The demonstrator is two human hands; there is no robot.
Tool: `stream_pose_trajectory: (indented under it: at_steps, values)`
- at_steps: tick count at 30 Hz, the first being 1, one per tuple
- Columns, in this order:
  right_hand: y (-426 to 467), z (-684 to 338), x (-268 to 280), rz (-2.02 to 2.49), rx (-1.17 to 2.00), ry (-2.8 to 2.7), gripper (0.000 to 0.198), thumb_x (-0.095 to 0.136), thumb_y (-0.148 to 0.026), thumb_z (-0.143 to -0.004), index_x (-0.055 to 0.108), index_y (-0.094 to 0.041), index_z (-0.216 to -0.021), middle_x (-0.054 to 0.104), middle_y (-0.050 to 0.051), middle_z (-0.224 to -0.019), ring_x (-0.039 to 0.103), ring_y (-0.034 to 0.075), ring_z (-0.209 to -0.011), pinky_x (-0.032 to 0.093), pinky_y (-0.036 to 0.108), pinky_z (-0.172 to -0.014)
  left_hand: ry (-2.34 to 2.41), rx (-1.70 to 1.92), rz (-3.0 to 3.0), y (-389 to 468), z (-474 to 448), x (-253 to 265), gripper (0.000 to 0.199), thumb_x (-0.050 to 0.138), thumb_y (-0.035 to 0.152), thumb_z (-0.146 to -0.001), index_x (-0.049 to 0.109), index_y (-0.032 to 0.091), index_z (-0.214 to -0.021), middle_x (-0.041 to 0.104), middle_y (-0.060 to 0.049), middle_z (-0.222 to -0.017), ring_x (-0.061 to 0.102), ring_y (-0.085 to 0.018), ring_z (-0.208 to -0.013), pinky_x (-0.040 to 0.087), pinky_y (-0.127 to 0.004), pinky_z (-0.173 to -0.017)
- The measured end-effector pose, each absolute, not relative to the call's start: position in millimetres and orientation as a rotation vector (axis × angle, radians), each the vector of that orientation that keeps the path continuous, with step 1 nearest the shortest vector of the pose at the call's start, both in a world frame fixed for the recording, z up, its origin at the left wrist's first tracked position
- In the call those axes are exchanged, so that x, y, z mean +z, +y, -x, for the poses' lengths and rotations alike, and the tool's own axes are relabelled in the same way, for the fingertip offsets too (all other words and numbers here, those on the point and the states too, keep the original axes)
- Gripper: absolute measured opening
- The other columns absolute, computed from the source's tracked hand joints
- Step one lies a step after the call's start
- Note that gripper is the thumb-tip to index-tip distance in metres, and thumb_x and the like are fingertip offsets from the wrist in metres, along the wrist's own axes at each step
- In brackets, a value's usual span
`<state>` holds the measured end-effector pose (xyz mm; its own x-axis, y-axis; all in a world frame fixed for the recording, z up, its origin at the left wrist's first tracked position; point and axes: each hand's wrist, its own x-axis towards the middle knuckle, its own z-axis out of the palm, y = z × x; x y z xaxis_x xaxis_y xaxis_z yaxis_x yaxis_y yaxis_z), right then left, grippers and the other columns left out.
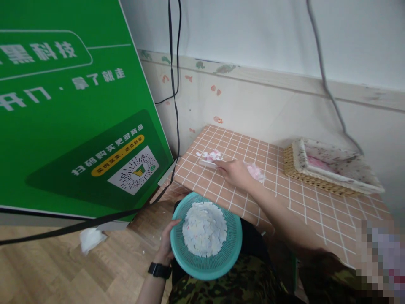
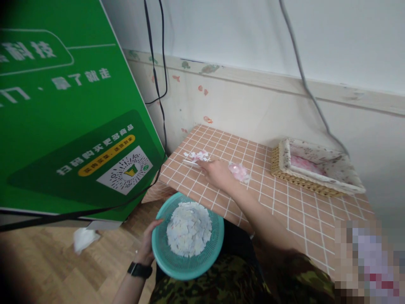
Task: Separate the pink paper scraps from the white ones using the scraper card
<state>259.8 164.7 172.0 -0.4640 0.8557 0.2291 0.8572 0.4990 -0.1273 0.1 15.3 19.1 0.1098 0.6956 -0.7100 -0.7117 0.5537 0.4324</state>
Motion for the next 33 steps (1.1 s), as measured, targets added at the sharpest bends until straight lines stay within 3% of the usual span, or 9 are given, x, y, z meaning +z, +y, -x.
stream_pose_trajectory:
  at_steps: [6,14,18,23,28,33]
  values:
    - [145.1,-266.3,173.7,1.358,0.106,-2.561,0.039,0.043,-0.024,-0.09,0.056,-0.025,-0.127,0.07,0.004,-0.073,0.06,0.014,-0.061,0.035,0.025,-0.057,1.041,0.975,0.04,8.0,-5.1,7.9,0.014,0.07,0.025,-0.066,0.071,0.012,-0.07,0.073,-0.006,-0.063,0.065,-0.021,-0.056,0.051,-0.033,-0.061]
    - [156.6,-269.8,177.9,1.38,0.196,-2.464,0.033,0.046,-0.028,-0.091,0.063,-0.027,-0.119,0.072,0.004,-0.096,0.065,0.016,-0.075,0.041,0.027,-0.067,1.05,0.927,0.021,6.2,-18.4,3.7,0.012,0.068,0.023,-0.067,0.07,0.011,-0.068,0.072,-0.007,-0.062,0.064,-0.02,-0.055,0.05,-0.033,-0.061]
    - [152.3,-268.0,176.9,1.304,0.248,-2.552,0.033,0.046,-0.025,-0.09,0.064,-0.028,-0.117,0.073,0.003,-0.093,0.065,0.015,-0.074,0.04,0.025,-0.064,1.048,0.941,0.024,6.9,-17.4,0.9,0.011,0.068,0.022,-0.067,0.07,0.011,-0.069,0.072,-0.007,-0.062,0.064,-0.019,-0.055,0.05,-0.032,-0.061]
    - [122.8,-273.1,180.8,1.366,0.138,-2.548,0.038,0.041,-0.02,-0.089,0.06,-0.022,-0.122,0.071,0.004,-0.077,0.062,0.014,-0.063,0.038,0.026,-0.058,1.021,0.94,0.007,3.7,-15.5,-1.3,0.019,0.067,0.027,-0.069,0.072,0.009,-0.075,0.074,-0.009,-0.067,0.065,-0.022,-0.06,0.05,-0.034,-0.066]
    - [90.5,-220.0,177.5,1.207,0.06,-2.616,0.047,0.043,-0.015,-0.084,0.045,-0.014,-0.131,0.065,0.013,-0.109,0.062,0.018,-0.075,0.04,0.028,-0.06,1.08,1.0,-0.003,4.1,-15.0,-6.1,0.013,0.071,0.023,-0.065,0.072,0.012,-0.073,0.073,-0.006,-0.066,0.064,-0.021,-0.058,0.049,-0.034,-0.065]
    - [86.8,-175.8,165.1,1.291,0.028,-2.664,0.036,0.039,-0.013,-0.087,0.048,-0.01,-0.121,0.066,0.015,-0.094,0.062,0.02,-0.07,0.04,0.03,-0.052,1.098,1.031,-0.002,4.8,-15.4,-10.8,0.014,0.071,0.024,-0.064,0.072,0.013,-0.072,0.074,-0.005,-0.068,0.065,-0.021,-0.06,0.05,-0.033,-0.066]
